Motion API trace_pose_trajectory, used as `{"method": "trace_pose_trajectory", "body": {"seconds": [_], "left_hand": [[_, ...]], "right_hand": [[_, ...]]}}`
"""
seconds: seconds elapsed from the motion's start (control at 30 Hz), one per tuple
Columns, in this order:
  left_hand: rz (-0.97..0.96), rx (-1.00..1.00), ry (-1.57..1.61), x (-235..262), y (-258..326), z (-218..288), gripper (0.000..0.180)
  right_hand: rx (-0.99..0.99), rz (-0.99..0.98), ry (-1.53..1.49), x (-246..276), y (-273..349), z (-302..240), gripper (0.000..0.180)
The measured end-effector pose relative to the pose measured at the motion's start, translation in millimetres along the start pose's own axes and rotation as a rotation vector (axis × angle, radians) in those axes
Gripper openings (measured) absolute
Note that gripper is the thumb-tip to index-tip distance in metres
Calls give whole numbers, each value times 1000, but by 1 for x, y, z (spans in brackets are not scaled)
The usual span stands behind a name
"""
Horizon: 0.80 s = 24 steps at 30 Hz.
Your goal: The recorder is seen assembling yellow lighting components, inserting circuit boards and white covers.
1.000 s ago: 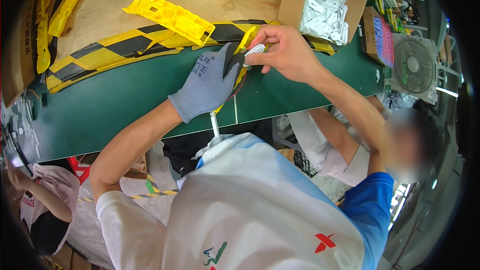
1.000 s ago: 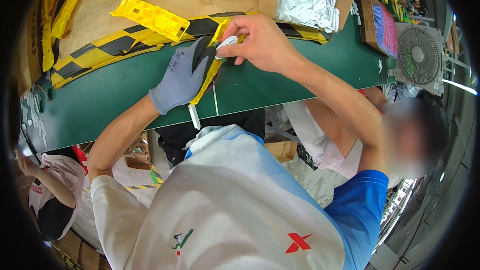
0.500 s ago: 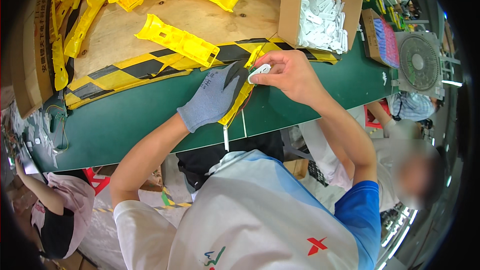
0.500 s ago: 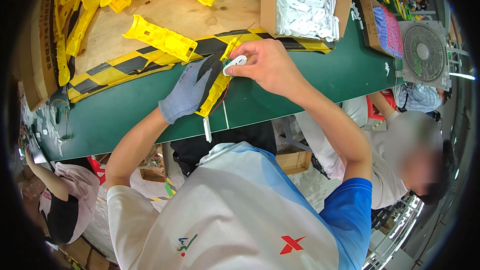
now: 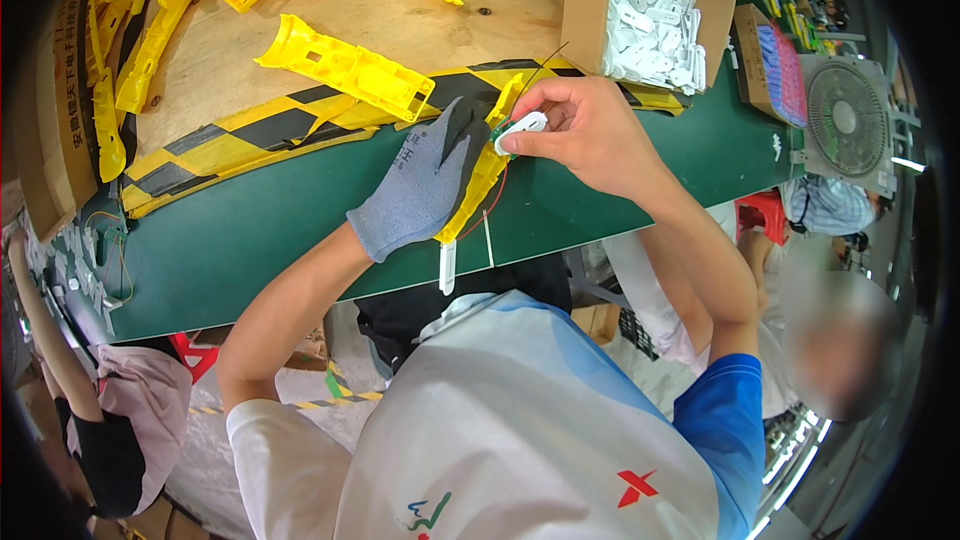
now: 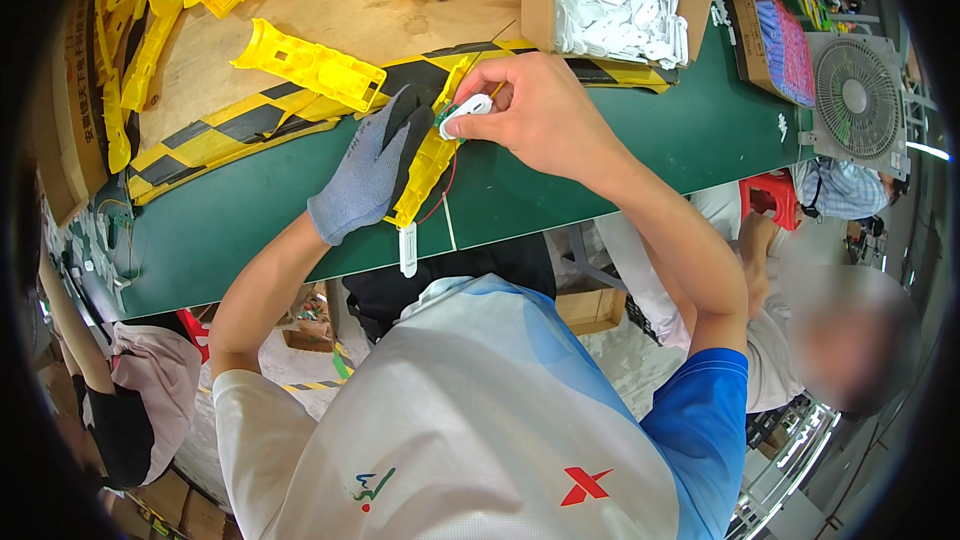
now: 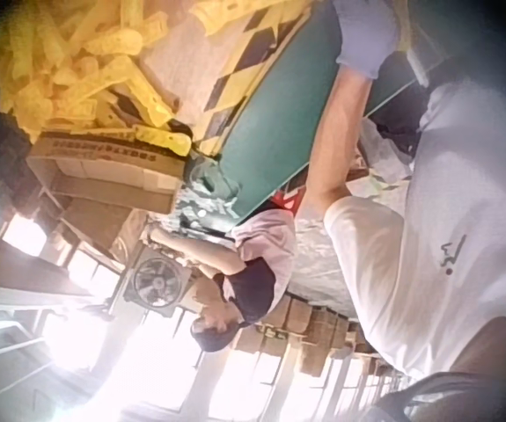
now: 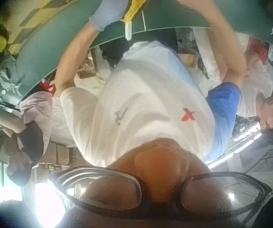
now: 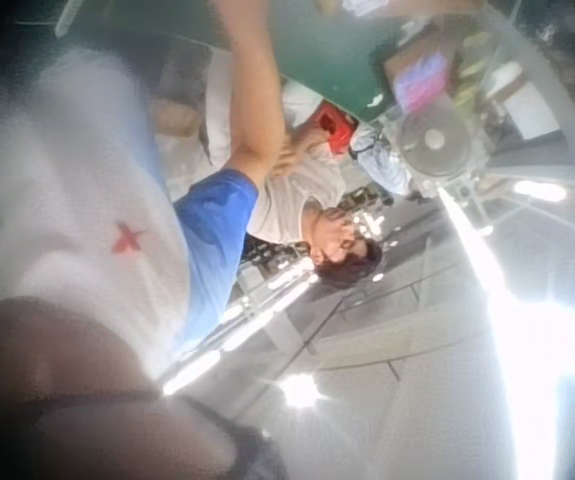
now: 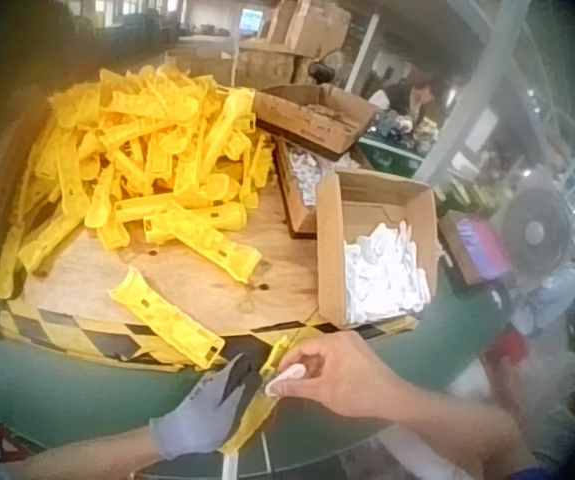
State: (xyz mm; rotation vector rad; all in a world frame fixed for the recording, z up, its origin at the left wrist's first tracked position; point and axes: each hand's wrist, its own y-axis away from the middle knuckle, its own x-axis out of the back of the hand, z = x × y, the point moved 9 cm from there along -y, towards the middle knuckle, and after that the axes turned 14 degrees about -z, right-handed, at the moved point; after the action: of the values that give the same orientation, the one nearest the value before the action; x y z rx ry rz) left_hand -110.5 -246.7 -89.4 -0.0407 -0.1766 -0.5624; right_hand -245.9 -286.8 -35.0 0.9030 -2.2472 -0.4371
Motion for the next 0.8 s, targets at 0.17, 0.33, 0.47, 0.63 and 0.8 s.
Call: {"method": "trace_pose_trajectory", "body": {"seconds": [0.17,0.33,0.47,0.63,0.8], "left_hand": [[-28,18,-81,0,-1,2,36],[-6,-24,-68,-1,-1,-4,36],[9,28,32,1,-1,-5,35],[-18,23,-53,-1,-1,1,34],[-15,38,-37,1,-5,6,31]], "right_hand": [[72,47,50,1,0,-6,27],[90,19,-2,-1,-1,-6,21],[-54,-18,-34,-2,-3,1,24],[8,-24,1,-2,-7,5,26],[14,3,-14,-2,-8,9,27]]}}
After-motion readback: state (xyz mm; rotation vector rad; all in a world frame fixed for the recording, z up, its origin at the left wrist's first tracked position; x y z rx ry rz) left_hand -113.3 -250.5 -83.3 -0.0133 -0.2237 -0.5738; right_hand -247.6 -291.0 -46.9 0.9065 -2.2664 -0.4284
